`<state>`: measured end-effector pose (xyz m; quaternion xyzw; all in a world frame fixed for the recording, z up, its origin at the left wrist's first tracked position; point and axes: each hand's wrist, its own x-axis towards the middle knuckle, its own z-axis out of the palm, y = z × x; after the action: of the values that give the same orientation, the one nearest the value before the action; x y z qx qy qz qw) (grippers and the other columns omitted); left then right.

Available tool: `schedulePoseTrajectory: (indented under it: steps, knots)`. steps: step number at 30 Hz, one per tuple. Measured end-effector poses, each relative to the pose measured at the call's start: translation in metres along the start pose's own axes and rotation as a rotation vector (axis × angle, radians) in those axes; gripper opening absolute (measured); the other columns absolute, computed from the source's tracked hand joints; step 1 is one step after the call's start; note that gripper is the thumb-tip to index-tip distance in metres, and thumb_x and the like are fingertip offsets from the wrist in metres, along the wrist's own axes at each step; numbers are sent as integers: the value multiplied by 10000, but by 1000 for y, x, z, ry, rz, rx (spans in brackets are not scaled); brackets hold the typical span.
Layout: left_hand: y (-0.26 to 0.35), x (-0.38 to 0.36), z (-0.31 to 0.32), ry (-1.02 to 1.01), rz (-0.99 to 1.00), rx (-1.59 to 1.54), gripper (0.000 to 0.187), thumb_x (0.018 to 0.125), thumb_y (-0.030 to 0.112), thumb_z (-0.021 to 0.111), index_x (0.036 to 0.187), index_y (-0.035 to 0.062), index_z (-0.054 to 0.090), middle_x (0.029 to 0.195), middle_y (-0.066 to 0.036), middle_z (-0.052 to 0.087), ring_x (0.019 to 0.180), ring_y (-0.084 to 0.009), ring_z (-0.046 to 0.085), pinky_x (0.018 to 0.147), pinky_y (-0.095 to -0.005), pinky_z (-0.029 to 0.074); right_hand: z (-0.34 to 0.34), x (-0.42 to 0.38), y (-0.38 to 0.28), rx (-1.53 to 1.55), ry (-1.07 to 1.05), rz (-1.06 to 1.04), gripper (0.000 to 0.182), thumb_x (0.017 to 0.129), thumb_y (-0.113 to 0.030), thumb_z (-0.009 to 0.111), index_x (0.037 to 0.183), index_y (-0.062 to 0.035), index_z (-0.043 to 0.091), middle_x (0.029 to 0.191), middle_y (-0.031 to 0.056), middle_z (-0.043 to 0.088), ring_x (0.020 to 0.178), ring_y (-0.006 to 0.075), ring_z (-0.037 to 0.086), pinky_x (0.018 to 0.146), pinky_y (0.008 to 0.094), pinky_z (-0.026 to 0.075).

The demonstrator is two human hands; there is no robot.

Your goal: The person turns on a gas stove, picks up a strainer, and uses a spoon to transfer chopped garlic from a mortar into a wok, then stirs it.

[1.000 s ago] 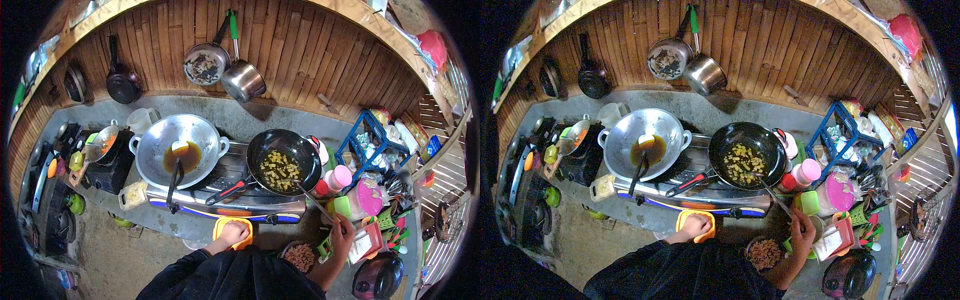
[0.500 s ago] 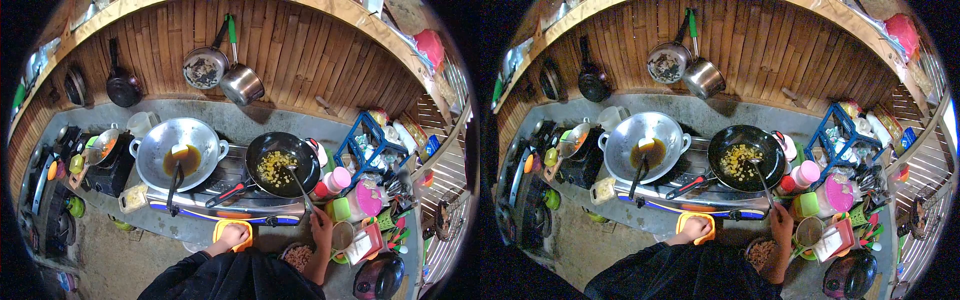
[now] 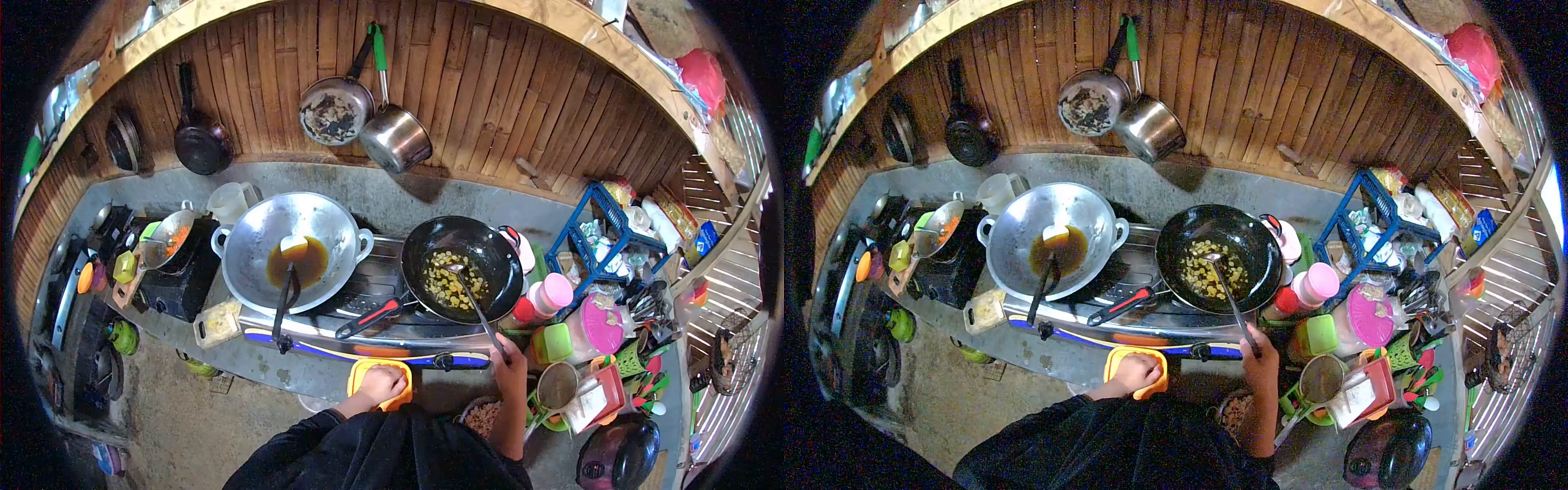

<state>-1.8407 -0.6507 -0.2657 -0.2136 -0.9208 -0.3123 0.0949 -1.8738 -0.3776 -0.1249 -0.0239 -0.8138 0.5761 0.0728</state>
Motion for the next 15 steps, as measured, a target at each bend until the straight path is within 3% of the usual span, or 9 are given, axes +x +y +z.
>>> schedulePoseTrajectory:
  steps: [3,7,10,15]
  knots:
    - [-1,0,1,-13,-8,-8,249,819,280,519,724,61,588,695,-134,617,646,-326,601,611,-440,477,-10,-5,-21,7,39,-74,285,833,-83,599,1103,8,601,858,28,619,764,92,548,727,232,441]
    - [0,1,0,9,11,-26,246,818,268,518,697,59,564,677,-137,604,636,-329,594,596,-441,470,-22,-12,-35,202,179,63,154,847,-58,617,992,-13,642,817,-15,587,700,50,497,626,187,401]
    - [0,1,0,15,15,-38,247,816,258,519,675,57,545,663,-138,596,628,-329,590,588,-441,465,-31,-16,-42,221,307,-8,86,858,-56,616,930,-17,643,760,-40,548,594,19,414,504,167,312]
    - [-1,1,1,30,32,-45,241,812,251,522,674,55,543,653,-137,594,620,-326,588,584,-441,466,-44,-22,-41,213,399,-94,86,880,-90,608,906,-8,622,755,-30,547,571,13,410,479,160,295]
